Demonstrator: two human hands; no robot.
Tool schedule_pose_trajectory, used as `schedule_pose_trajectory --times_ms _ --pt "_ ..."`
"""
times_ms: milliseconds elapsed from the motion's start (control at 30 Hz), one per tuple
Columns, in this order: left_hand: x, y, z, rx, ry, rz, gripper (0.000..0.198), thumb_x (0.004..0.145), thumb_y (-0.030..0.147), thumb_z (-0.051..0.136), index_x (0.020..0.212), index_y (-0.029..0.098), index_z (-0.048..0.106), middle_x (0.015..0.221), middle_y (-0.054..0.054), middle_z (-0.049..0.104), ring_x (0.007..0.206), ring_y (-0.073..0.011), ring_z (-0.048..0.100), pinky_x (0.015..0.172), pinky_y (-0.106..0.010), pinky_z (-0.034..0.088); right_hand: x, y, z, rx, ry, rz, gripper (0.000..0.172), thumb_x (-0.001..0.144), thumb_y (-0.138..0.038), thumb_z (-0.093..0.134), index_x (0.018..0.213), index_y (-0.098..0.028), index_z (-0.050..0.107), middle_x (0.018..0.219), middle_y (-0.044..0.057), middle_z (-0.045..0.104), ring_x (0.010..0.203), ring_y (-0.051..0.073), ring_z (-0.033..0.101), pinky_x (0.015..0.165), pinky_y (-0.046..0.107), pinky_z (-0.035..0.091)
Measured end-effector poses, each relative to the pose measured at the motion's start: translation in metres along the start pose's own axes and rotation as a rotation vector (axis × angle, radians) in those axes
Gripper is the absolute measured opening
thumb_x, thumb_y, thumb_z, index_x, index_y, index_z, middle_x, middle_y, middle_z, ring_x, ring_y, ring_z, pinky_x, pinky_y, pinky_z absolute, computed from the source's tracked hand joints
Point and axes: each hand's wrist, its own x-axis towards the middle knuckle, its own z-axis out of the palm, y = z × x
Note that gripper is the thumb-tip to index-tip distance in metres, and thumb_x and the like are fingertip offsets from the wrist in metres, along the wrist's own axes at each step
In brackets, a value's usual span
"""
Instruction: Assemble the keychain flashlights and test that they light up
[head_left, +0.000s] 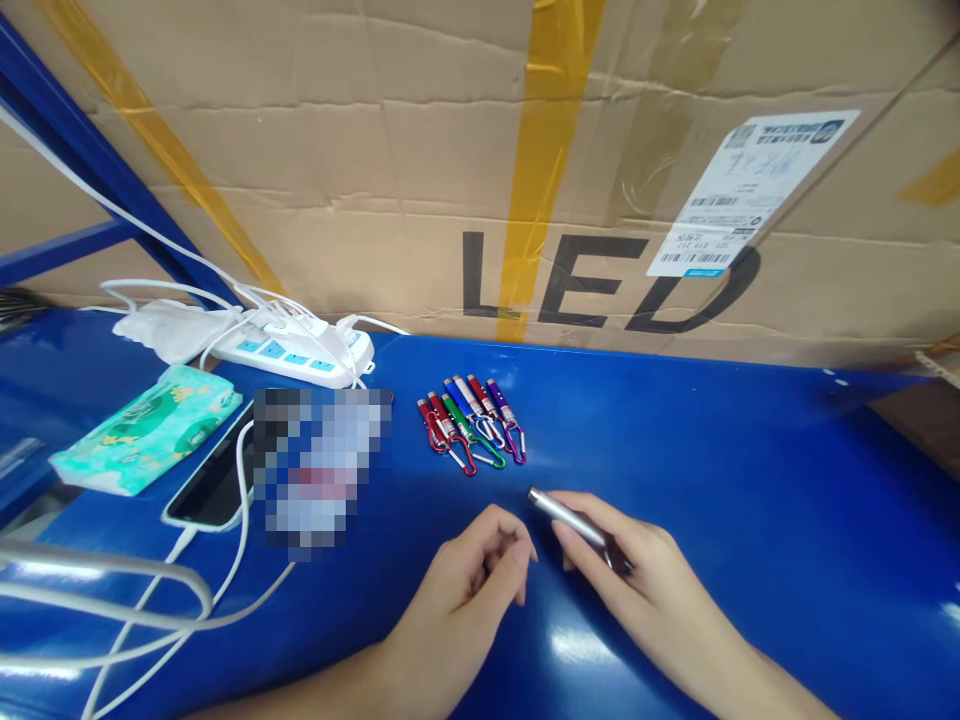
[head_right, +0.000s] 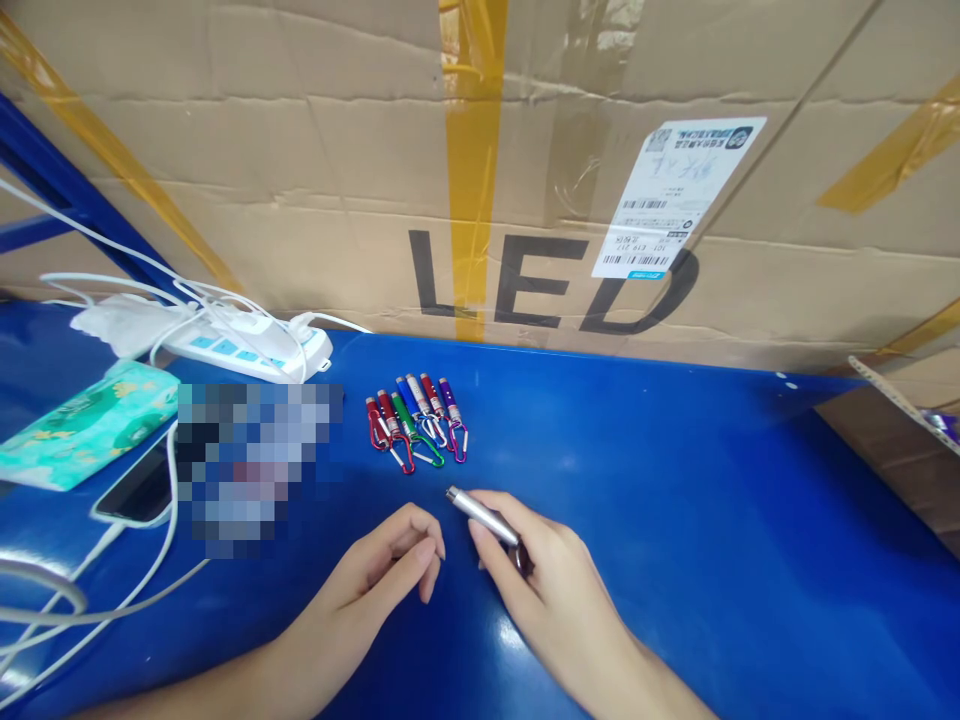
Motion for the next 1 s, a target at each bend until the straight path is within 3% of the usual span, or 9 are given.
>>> schedule_pose_trajectory --times_ms 300,533,700,867,1000 --pt "-0.0013 0.0031 0.0012 0.022 -0.018 -0.007 0.024 0.089 0.037 0.038 0.080 0.017 0.046 0.064 0.001 0.044 0.063 -0.0130 0.040 0.059 -0.025 0.030 0.0003 0.0005 0.0013 -0.053 -0.005 0.024 0.032 0.094 -0.036 0.041 0.121 -0.024 0.054 0.100 0.002 0.064 0.069 0.011 0.058 0.061 0.022 0.046" --pt "-0.0007 -0.0006 0.0015 0.028 0.002 0.022 0.024 0.090 0.035 0.038 0.078 0.016 0.048 0.064 0.001 0.044 0.061 -0.0125 0.040 0.057 -0.024 0.030 -0.0019 0.0026 0.0035 -0.114 0.005 -0.001 0.030 0.093 -0.029 0.042 0.121 -0.028 0.052 0.111 0.000 0.062 0.061 0.008 0.059 0.053 0.019 0.046" --pt "-0.0004 0.0020 0.0005 0.061 -0.025 -0.010 0.026 0.089 0.037 0.037 0.078 0.016 0.047 0.064 0.001 0.043 0.062 -0.0130 0.040 0.057 -0.025 0.030 -0.0027 0.0046 0.0051 -0.165 0.039 -0.063 0.028 0.091 -0.027 0.044 0.118 -0.030 0.053 0.098 -0.004 0.066 0.057 0.007 0.058 0.055 0.020 0.047" --pt "-0.0001 0.0038 0.0000 0.064 -0.023 -0.024 0.026 0.089 0.037 0.037 0.077 0.016 0.047 0.064 0.001 0.043 0.063 -0.0133 0.040 0.058 -0.025 0.029 -0.0013 0.0048 0.0060 -0.190 0.064 -0.104 0.026 0.091 -0.026 0.045 0.114 -0.031 0.053 0.097 -0.005 0.065 0.065 0.008 0.062 0.059 0.020 0.049" --pt "0.0000 0.0032 0.0007 0.068 -0.024 -0.016 0.026 0.089 0.036 0.036 0.077 0.016 0.047 0.064 0.001 0.043 0.063 -0.0133 0.040 0.058 -0.025 0.029 -0.0014 0.0048 0.0061 -0.207 0.046 -0.102 0.024 0.091 -0.028 0.045 0.114 -0.030 0.053 0.087 -0.005 0.065 0.057 0.007 0.058 0.054 0.020 0.047"
